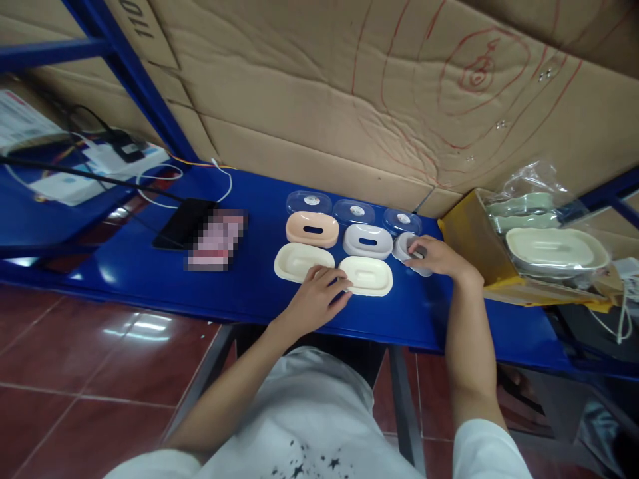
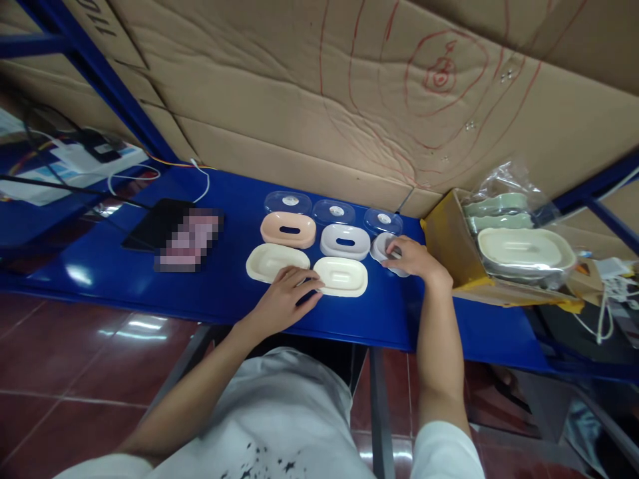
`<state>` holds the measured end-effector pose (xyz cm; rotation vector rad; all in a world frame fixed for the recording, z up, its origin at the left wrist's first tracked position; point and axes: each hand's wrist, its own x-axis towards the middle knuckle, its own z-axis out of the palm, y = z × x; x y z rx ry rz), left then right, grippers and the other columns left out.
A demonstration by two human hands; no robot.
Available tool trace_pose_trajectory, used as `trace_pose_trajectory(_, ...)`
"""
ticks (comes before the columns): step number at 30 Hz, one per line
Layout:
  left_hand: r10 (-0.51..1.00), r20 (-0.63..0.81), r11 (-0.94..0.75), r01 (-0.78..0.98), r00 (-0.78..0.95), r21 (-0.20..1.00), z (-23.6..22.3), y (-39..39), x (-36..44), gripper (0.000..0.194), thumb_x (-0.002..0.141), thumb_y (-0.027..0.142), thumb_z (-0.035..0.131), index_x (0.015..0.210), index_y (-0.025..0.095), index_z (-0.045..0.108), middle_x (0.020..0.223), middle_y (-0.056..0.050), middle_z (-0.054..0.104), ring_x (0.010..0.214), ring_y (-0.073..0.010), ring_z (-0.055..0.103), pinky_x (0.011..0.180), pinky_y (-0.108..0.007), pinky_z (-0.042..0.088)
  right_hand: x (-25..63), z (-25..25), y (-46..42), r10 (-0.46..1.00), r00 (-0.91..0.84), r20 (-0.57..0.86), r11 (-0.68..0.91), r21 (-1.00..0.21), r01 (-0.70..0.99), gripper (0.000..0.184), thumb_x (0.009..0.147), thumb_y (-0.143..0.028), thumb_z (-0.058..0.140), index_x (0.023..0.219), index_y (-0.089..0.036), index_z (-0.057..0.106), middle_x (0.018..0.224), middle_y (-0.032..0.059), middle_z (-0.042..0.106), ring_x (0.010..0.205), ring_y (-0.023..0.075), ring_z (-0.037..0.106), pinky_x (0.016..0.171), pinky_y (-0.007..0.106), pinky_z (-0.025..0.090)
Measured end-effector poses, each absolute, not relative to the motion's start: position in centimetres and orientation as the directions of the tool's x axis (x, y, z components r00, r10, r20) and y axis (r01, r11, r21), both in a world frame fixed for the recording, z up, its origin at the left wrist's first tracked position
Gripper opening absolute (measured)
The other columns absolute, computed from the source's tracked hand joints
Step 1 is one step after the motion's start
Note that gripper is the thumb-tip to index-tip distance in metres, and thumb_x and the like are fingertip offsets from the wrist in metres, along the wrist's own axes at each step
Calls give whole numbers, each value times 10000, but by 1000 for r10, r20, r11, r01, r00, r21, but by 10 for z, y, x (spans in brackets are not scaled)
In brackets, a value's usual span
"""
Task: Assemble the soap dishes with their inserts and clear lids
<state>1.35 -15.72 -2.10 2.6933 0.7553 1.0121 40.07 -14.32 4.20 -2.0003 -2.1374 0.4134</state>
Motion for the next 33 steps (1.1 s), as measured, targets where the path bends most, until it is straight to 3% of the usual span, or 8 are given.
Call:
trace_pose_trajectory(5, 518, 563, -856, 398, 644, 330, -21, -157, 13, 156, 1094, 245, 596, 1150, 214, 738, 1202, -78, 746, 1082, -247, 691, 1074, -454, 491, 398, 47, -146, 990, -99, -99, 48, -427, 903, 398, 777, -632, 799, 983, -295, 756, 1119, 52, 774, 1078, 306, 728, 983, 426, 566)
trace_pose_trajectory(12, 519, 559, -855, 395, 647, 336, -20, -158, 13, 171, 1107, 258, 577, 1163, 211, 731, 1202, -82, 745, 1083, -247, 686, 1065, -455, 503, 397, 53, -157, 987, -59, -152, -24, -496, 868, 486, 759, -677, 808, 1050, -293, 743, 939, 21, 780, 876, 269, 742, 776, 386, 597)
trace_pose_trajectory(15, 520, 555, -854, 395, 649, 339, -20, -158, 13, 159, 1105, 259, 584, 1161, 221, 728, 1207, -75, 744, 1091, -244, 686, 1064, -445, 501, 399, 57, -161, 995, -40, -87, -8, -493, 870, 495, 770, -682, 803, 1081, -304, 735, 1040, 38, 790, 966, 293, 743, 871, 432, 600)
trace_pose_trajectory(19, 519, 552, -855, 390, 653, 342, -20, -158, 13, 152, 1098, 252, 595, 1157, 217, 731, 1203, -78, 743, 1088, -248, 686, 1054, -443, 500, 396, 57, -155, 985, 61, 159, 10, -415, 910, 529, 831, -604, 777, 1262, -315, 674, 1453, 115, 648, 1410, 412, 558, 1186, 636, 387)
trace_pose_trajectory(21, 516, 551, -856, 385, 656, 344, -20, -157, 13, 154, 1098, 253, 598, 1167, 214, 730, 1208, -80, 742, 1095, -250, 685, 1053, -441, 502, 390, 53, -149, 954, 70, 293, 30, -325, 945, 534, 871, -553, 755, 1333, -306, 653, 1527, 143, 577, 1483, 432, 484, 1209, 664, 318)
trace_pose_trajectory(23, 514, 550, -857, 381, 658, 346, -20, -157, 12, 157, 1101, 256, 598, 1178, 208, 727, 1214, -83, 740, 1107, -253, 684, 1055, -444, 501, 385, 47, -143, 924, 29, 382, 62, -225, 972, 502, 914, -514, 722, 1360, -294, 649, 1536, 157, 562, 1493, 424, 480, 1203, 642, 321)
trace_pose_trajectory(27, 510, 551, -860, 376, 661, 345, -21, -157, 12, 159, 1107, 254, 591, 1179, 196, 720, 1222, -86, 740, 1120, -258, 684, 1062, -449, 501, 385, 34, -133, 912, -1, 409, 59, -131, 990, 471, 957, -488, 672, 1381, -284, 645, 1551, 175, 555, 1554, 438, 407, 1217, 649, 295)
trace_pose_trajectory(33, 512, 543, -858, 377, 665, 348, -19, -158, 12, 165, 1111, 262, 582, 1179, 202, 720, 1226, -86, 741, 1116, -258, 684, 1061, -458, 514, 399, 22, -125, 907, 80, 413, -31, -125, 992, 464, 972, -529, 632, 1379, -307, 655, 1564, 171, 554, 1549, 460, 391, 1201, 700, 291)
